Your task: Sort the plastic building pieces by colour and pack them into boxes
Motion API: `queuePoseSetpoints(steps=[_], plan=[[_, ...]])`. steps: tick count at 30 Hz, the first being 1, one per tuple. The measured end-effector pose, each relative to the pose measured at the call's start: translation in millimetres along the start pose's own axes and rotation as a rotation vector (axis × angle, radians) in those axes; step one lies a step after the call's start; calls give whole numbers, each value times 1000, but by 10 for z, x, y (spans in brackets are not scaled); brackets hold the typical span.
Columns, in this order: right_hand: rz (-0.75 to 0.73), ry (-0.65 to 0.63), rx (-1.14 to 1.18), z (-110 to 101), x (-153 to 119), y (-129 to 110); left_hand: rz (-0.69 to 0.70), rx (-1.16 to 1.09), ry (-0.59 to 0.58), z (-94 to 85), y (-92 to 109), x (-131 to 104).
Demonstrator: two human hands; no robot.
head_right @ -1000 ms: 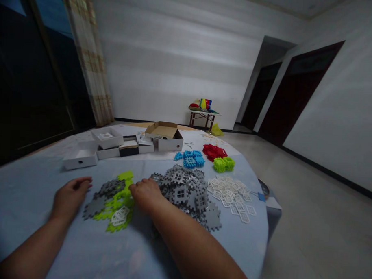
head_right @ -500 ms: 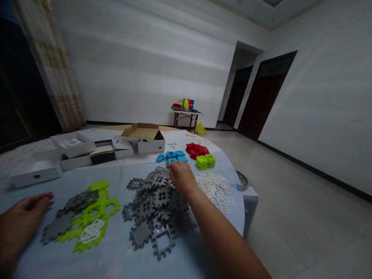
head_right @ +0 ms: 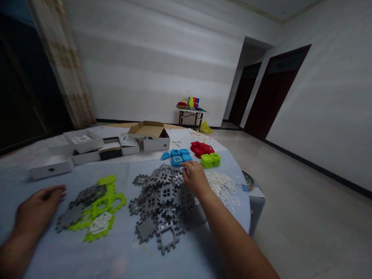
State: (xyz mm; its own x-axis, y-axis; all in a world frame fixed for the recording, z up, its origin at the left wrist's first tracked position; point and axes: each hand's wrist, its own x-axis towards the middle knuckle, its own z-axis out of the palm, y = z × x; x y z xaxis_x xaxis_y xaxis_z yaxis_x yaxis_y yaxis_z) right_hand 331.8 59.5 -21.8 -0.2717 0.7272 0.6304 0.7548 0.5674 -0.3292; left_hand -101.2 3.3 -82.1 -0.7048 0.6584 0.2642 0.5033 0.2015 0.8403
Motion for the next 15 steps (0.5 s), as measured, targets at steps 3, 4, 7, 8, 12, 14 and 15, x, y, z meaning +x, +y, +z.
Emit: queuePoseSetpoints(steps=[3,4,7,8,12,14,15], plan=[[-134,-135,115,234,-24,-429,4,-41,-9,18,-16,-3],[-181,-188,146,305,-36,-576,10,-43,-10,25,-33,0],[-312,-360,193,498,-76,-992,22,-52,3,39,-77,3],[-348,-415,191,558,-86,-1113,26,-57,8,41,-84,1],[-411,-582,137,784,-107,-1482,39,-81,15,39,-88,-10],[-384,-624,78,879,-109,-1591,46,-86,15,37,-89,-11],[-365,-640,45,919,-110,-1627,50,-88,15,37,-91,-10]])
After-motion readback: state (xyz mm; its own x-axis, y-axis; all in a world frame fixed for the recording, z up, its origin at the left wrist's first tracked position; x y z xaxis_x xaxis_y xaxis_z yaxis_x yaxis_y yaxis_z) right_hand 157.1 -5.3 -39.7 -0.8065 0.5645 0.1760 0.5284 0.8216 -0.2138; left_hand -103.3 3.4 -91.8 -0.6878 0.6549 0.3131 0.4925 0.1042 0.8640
